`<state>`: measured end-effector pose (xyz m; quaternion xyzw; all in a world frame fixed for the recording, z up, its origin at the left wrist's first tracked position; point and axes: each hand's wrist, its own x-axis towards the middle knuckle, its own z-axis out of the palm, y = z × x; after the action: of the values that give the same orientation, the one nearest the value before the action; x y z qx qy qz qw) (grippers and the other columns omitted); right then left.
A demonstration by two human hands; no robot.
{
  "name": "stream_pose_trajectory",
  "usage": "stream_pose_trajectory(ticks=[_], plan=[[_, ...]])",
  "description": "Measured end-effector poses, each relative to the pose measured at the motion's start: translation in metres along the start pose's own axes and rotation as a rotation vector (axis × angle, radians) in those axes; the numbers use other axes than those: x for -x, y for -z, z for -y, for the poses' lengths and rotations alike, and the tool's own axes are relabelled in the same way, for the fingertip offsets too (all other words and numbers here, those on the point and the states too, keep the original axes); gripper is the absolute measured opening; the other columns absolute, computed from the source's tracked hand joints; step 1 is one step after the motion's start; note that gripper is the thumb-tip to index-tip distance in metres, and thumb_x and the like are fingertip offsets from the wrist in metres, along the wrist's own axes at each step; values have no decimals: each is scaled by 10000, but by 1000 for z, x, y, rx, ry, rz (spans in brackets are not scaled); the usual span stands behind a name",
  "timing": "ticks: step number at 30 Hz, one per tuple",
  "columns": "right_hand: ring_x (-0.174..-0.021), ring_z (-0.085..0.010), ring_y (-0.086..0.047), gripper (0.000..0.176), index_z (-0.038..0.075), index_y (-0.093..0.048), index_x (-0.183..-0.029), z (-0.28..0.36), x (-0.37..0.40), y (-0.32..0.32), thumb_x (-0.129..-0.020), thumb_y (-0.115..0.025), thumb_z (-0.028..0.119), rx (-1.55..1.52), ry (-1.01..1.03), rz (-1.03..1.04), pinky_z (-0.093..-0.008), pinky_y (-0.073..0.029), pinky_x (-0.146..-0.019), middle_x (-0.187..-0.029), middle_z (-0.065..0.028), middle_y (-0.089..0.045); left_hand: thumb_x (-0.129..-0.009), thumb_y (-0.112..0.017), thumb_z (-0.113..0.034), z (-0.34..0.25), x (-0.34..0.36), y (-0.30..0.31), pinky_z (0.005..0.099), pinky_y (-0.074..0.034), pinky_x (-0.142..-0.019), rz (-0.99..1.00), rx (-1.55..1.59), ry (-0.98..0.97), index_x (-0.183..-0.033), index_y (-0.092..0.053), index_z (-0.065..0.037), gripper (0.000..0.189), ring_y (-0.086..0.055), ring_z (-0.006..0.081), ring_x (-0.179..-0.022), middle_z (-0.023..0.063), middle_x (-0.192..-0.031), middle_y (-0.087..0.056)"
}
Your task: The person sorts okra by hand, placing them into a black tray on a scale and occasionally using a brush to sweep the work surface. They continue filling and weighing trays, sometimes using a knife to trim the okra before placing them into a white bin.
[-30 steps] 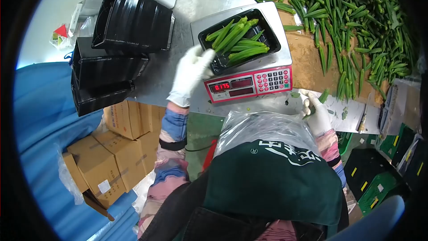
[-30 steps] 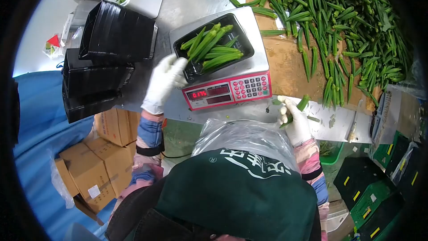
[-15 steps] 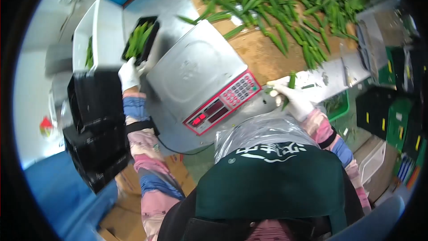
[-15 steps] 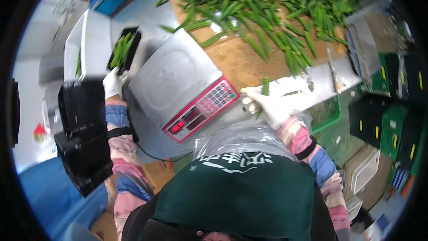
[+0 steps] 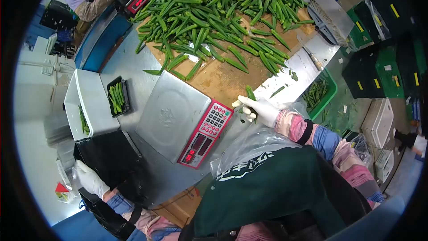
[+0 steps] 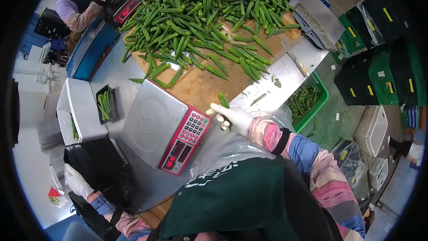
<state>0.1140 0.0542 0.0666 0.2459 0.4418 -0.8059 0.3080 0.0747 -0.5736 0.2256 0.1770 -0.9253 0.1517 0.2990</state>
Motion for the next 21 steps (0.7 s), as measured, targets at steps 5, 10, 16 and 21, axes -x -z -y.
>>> stream_pose_trajectory(ticks=[5,10,16,21], plan=[[-546,-70,-468,407,44,-722,-1125,-13,-9,7,-974,-645,414,68,-69,41,-251,-436,-515,-693,53,-521,-1033,-537,-424,37,7,-21,336,-499,-785,451,556,370,-1011,-701,52,504,-625,172,-860,69,-950,-720],[-555,-76,-483,391,47,-734,-1118,-12,-6,15,-958,-672,398,63,-49,42,-249,-448,-521,-721,42,-548,-1016,-583,-367,50,-1,-37,339,-499,-775,274,735,481,-1015,-720,47,436,-615,162,-845,52,-949,-718],[-558,-74,-494,450,11,-702,-1143,-9,2,25,-952,-682,418,33,-29,59,-243,-439,-516,-698,39,-550,-1039,-524,-294,15,-7,10,355,-526,-867,-155,276,388,-1118,-708,38,388,-674,296,-956,228,-1111,-708],[-543,-76,-512,430,-1,-684,-1151,-1,-2,35,-967,-673,387,-52,-47,104,-233,-452,-528,-674,32,-561,-973,-656,-139,-171,45,68,343,-523,-834,-92,502,-72,-1014,-705,-2,152,-645,227,-852,135,-932,-694]])
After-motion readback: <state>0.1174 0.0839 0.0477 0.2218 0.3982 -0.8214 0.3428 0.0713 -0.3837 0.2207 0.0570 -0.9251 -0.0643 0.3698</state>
